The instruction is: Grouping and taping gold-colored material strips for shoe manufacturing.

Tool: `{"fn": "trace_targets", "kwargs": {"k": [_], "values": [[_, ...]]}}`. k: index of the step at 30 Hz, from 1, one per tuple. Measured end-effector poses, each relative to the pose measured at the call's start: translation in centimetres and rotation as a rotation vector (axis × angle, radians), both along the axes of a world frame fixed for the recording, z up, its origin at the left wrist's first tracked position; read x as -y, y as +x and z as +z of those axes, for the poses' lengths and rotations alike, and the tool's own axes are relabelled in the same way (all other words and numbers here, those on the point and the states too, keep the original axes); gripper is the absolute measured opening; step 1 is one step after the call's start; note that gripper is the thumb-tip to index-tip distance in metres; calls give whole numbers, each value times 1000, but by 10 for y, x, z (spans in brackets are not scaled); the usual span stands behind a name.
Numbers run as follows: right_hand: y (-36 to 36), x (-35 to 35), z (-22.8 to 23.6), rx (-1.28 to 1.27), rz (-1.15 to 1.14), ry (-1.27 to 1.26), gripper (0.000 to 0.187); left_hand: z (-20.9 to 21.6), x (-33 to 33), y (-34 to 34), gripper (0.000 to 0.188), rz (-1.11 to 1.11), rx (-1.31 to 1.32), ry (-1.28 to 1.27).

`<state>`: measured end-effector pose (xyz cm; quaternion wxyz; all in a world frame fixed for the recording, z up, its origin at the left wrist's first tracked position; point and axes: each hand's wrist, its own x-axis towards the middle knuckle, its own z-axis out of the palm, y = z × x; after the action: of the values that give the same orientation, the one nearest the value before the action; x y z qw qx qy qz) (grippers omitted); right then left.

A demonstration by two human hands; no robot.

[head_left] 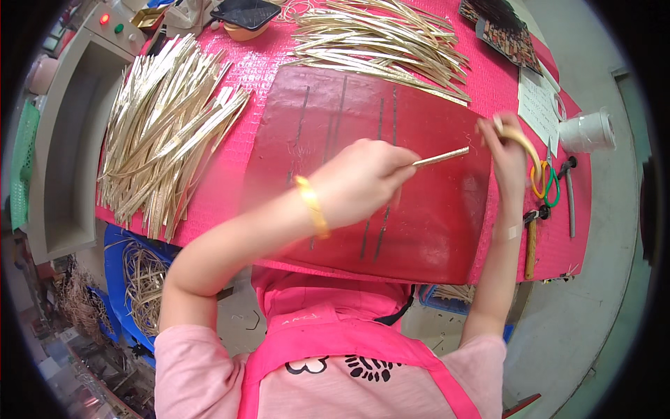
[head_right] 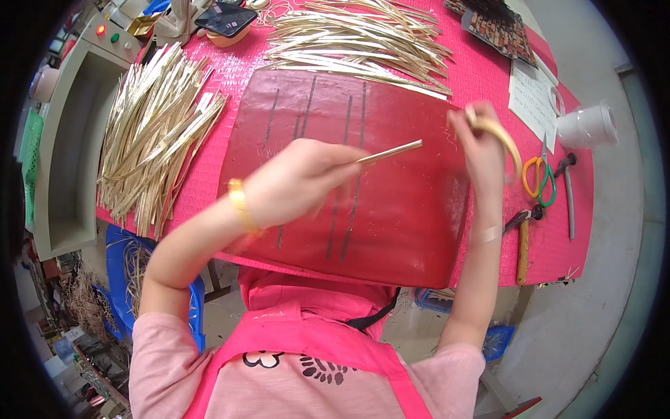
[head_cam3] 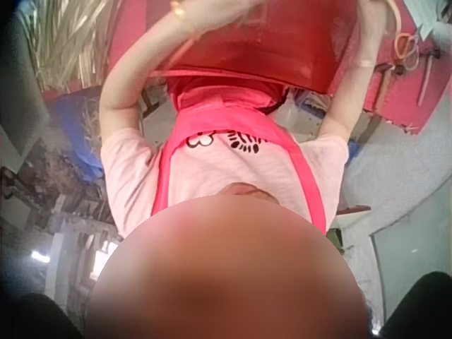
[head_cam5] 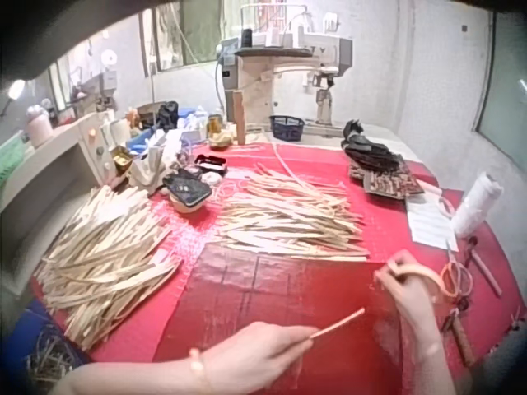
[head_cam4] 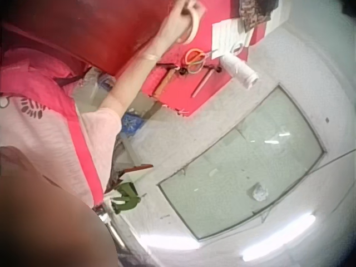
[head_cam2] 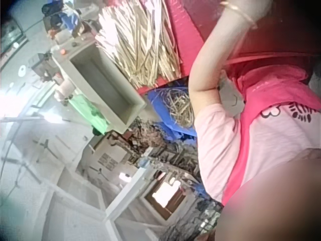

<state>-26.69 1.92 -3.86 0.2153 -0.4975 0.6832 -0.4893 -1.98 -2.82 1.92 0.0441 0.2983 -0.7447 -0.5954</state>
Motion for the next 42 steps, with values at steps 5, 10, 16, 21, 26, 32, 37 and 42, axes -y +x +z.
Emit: {"fn": "trace_targets", "kwargs": {"k": [5,10,16,21,26,32,37,42], "values": [[-84,92,-65,-555,222,205,25,7,10,28,29,86,-151,626],[-66,79,-24,-432,300,166,24,-16,16,37,26,293,-132,409],[51,-15,94,-225,605,9,20,14,11,12,18,378,-485,-1011],[74,-21,81,469,466,-6,28,24,-18,19,28,37,-271,696],[96,-23,56,664,399,44,29,9,-42,38,35,177,-285,822],[107,-27,57,700,398,-40,26,-7,-51,39,35,210,-308,810],[109,-30,58,683,386,-26,24,-10,-51,38,32,176,-300,663],[106,-28,59,597,371,-24,23,-13,-53,36,28,231,-315,629]]}}
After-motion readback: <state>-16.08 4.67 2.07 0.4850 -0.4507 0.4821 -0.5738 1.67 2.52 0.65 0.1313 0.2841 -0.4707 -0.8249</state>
